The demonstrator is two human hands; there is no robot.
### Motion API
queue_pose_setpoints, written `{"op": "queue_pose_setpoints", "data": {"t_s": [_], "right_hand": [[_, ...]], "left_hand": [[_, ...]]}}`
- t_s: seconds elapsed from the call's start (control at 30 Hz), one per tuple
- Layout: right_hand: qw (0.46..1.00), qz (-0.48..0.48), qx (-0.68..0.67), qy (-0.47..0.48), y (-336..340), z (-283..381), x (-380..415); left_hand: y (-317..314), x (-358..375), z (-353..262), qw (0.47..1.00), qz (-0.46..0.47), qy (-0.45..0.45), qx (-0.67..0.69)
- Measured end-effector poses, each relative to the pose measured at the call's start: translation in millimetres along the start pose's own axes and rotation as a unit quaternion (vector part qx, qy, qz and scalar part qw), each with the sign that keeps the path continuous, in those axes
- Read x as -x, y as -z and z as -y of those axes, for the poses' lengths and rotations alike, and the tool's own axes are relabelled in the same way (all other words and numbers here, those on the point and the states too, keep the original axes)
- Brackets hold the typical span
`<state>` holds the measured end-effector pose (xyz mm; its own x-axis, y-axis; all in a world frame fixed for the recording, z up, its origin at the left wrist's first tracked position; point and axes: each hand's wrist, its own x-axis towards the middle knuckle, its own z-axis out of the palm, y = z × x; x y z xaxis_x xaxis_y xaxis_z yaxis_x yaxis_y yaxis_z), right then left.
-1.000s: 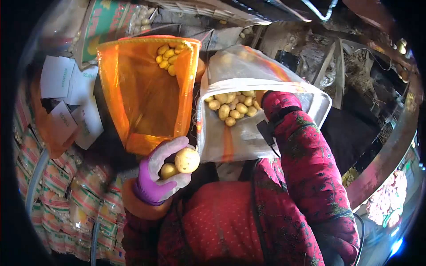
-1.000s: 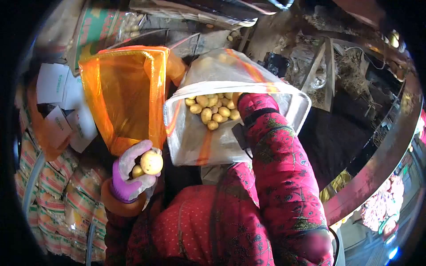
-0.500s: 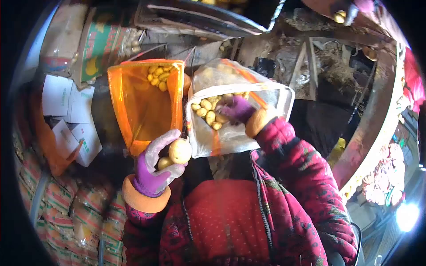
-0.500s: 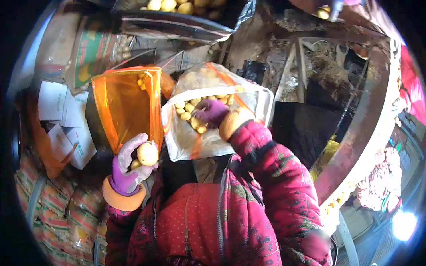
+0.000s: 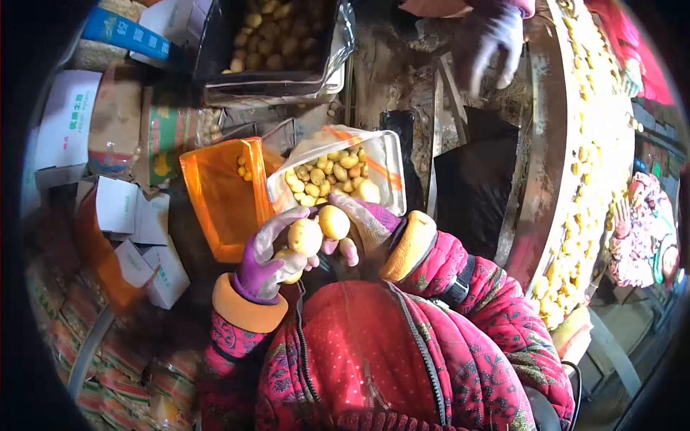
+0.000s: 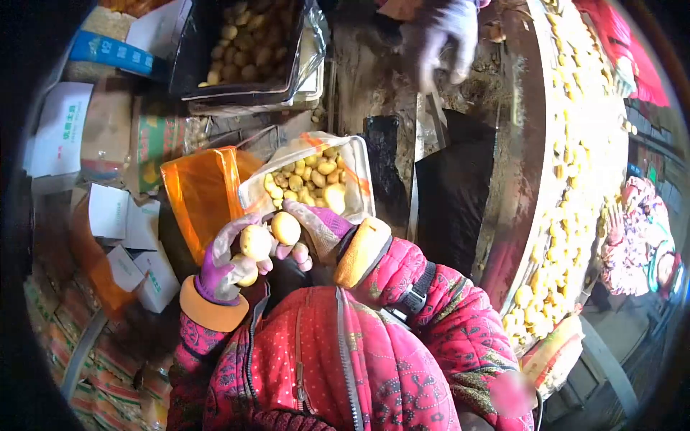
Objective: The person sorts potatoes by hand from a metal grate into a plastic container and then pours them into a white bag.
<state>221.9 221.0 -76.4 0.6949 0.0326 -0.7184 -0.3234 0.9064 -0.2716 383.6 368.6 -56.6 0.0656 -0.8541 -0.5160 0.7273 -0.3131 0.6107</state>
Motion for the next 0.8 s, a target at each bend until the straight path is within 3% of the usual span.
{"op": "queue_pose_setpoints", "data": {"t_s": [0.03,0.13,0.2,0.27,0.3,0.33,0.37,0.4,0.47,0.53,0.6,0.67,0.7,0.73,0.77,0.8], "right_hand": [[0.999,0.037,-0.028,-0.007,-5,7,15],[0.997,0.026,-0.045,-0.049,-14,15,40],[0.996,0.071,-0.046,-0.021,-5,8,46],[0.994,0.016,-0.104,-0.024,-8,5,55],[0.990,0.078,-0.116,-0.010,-3,7,59],[0.990,0.081,-0.113,-0.009,-3,7,62],[0.992,0.101,-0.069,0.020,-3,7,65],[0.991,0.121,-0.025,0.049,-5,9,68],[0.988,0.141,-0.044,0.033,-8,10,69],[0.988,0.154,-0.006,0.031,-11,14,73],[0.988,0.155,0.018,0.014,-9,11,62],[0.986,0.160,0.039,0.016,-5,9,59],[0.986,0.163,0.039,0.019,-3,9,59],[0.981,0.188,0.022,0.035,0,8,61],[0.976,0.213,0.005,0.050,3,7,61],[0.973,0.222,-0.008,0.056,7,7,61]], "left_hand": [[-9,4,-4,1.000,-0.003,0.008,-0.004],[-27,14,-12,0.999,0.000,0.027,-0.021],[-36,20,-7,0.990,-0.044,-0.006,-0.137],[-50,25,-4,0.983,-0.065,-0.041,-0.165],[-50,23,1,0.952,-0.069,-0.132,-0.266],[-52,23,3,0.903,-0.073,-0.219,-0.362],[-51,25,1,0.853,-0.081,-0.241,-0.456],[-58,27,-4,0.852,-0.083,-0.243,-0.457],[-74,28,-15,0.739,-0.118,-0.215,-0.627],[-88,27,-21,0.722,-0.130,-0.191,-0.652],[-97,25,-25,0.650,-0.097,-0.112,-0.746],[-92,22,-13,0.632,-0.094,-0.104,-0.762],[-89,16,-5,0.801,-0.111,-0.184,-0.559],[-84,19,-5,0.909,-0.119,-0.149,-0.370],[-79,22,-6,0.969,-0.144,-0.127,-0.155],[-79,23,-24,0.960,-0.197,-0.031,-0.197]]}}
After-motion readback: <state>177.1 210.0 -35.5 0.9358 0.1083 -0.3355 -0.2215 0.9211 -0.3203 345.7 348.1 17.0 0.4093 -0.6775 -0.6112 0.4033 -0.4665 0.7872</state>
